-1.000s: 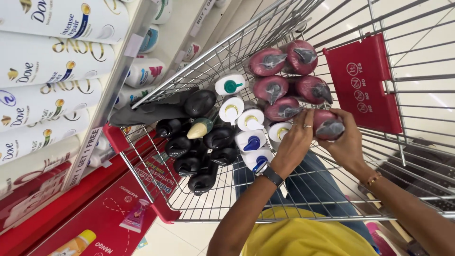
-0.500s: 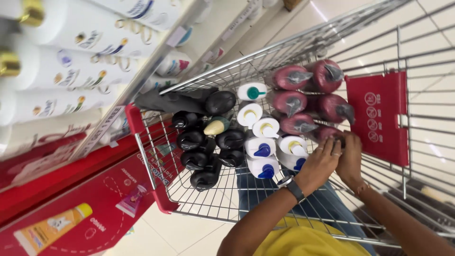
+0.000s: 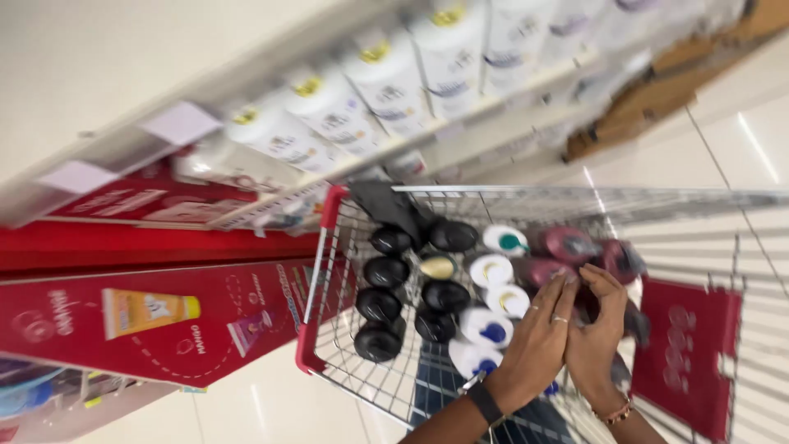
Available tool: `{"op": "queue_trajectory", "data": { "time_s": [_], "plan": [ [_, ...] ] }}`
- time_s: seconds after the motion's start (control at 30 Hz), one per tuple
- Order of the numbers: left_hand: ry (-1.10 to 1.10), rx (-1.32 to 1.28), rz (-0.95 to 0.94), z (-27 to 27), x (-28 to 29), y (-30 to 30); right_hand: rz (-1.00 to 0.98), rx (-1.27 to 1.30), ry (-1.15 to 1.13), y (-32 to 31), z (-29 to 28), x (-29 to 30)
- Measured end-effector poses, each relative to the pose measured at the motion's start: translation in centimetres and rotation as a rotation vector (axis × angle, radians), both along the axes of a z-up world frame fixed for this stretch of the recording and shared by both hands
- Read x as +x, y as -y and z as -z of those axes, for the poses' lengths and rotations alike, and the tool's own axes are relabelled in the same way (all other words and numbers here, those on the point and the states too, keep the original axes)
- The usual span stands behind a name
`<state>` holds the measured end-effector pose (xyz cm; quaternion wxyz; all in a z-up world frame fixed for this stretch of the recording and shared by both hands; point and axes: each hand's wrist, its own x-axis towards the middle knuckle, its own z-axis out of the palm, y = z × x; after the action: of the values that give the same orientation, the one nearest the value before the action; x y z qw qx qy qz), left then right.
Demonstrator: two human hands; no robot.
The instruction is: Remove items from a convenience store shelf into a cart and wipe the shelf clean.
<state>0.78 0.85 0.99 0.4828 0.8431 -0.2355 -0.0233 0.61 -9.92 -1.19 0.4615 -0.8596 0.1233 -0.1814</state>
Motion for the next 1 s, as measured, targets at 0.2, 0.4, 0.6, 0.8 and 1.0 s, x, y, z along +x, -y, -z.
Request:
{"op": "queue_trajectory", "data": {
  "time_s": [0.2,0.4,0.6,0.8,1.0],
  "plan": [
    [0.113,-0.079,-0.140,-5.6,5.0,-4.0,-0.177,0.278,0.215,-4.6,-7.1,6.6],
    [0.324,-0.079,-0.181,-10.2,10.4,-6.9,-0.266,0.165,0.393,-7.1,-11.9,12.9],
    [0.672,-0.114,-0.147,-17.8,18.0,-8.8,-0.355,0.224,0.513,-8.1,-20.3,20.0],
    [0.759,-0.297,-0.243,-24.3,25.9,-9.1,-0.401,0.193,0.630,-9.3,-26.4,26.8],
    [0.469,-0.504,-0.327,-25.8,33.2,-8.6,-0.240,0.208,0.667,-10.7,-26.2,31.8]
  ]
}}
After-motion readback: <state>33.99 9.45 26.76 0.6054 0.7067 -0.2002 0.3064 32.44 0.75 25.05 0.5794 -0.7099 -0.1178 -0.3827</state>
